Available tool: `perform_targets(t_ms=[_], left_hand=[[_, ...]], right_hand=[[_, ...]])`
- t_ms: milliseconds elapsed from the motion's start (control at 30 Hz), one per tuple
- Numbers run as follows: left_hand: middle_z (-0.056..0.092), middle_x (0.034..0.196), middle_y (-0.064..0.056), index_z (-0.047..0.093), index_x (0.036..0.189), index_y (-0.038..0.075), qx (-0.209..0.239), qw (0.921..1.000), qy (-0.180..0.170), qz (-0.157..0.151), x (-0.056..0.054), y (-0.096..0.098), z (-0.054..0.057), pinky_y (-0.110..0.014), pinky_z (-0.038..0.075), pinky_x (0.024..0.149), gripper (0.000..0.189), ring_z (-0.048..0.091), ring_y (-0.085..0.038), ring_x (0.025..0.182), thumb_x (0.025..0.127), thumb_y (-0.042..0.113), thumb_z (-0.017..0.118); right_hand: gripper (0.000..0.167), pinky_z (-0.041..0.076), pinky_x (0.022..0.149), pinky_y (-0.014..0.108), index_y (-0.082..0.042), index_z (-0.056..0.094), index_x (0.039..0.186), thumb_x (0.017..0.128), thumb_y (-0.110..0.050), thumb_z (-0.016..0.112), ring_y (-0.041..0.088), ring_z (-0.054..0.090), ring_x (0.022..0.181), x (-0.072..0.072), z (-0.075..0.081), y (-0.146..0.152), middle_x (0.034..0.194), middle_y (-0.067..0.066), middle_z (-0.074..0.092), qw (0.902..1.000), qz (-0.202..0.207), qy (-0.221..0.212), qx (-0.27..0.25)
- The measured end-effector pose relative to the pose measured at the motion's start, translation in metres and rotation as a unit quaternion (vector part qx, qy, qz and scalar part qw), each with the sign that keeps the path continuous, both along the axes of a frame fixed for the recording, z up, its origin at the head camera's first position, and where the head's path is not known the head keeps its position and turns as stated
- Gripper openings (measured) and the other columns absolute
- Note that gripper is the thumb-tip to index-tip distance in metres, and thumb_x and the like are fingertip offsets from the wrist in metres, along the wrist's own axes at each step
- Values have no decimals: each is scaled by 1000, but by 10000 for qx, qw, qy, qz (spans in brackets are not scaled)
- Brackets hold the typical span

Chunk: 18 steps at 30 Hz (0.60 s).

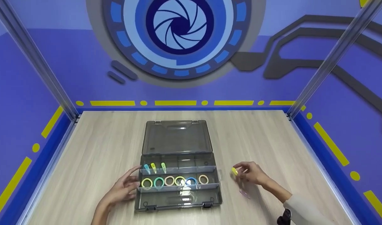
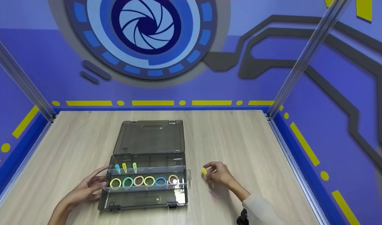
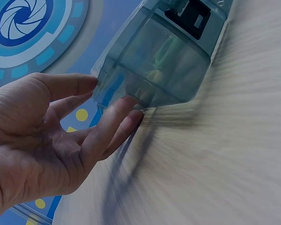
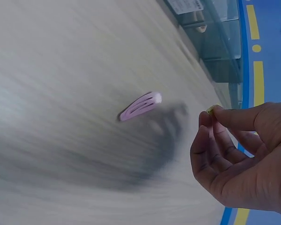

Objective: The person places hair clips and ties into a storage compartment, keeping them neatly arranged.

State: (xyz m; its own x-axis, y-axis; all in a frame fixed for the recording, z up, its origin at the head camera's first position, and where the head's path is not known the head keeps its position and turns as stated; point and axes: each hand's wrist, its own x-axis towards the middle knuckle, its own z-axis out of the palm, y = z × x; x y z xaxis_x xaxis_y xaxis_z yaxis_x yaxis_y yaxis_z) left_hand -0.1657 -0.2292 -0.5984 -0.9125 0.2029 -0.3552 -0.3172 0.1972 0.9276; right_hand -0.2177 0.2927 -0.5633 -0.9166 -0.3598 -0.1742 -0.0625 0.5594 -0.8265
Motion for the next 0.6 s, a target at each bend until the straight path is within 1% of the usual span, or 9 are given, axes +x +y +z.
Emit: perform_targets(t_ms=[167,300,467,600], left_hand=[[45,142,-29,27,162,18,-4,10000,20,12,0,0,1,-39,60,79,70,60,-24,106,102,18,63],[47,142,-29,28,162,18,-106,9999,9,65,-1,2,1,-41,61,81,70,62,-24,110,101,19,63],[47,142,-29,28,162,18,-106,9999,-19,79,-2,2,1,-42,61,81,71,62,-24,110,101,19,64],[47,141,-29,27,162,16,-23,10000,-23,26,-1,-1,1,-40,60,79,71,62,-23,107,101,17,63]], right_hand=[[31,54,65,26,13,62,124,94,7,62,22,69,83,-4,6,-10,95,26,68,9988,121,-265,-402],[33,53,66,26,12,62,126,94,6,62,22,69,84,-6,8,-18,96,23,69,9972,153,-432,-596],[33,55,68,27,11,62,126,93,6,62,22,70,85,-10,11,-27,95,18,70,9963,196,-496,-677],[34,57,71,28,9,63,128,94,3,64,20,70,84,-17,17,-34,97,15,71,9955,230,-544,-734]])
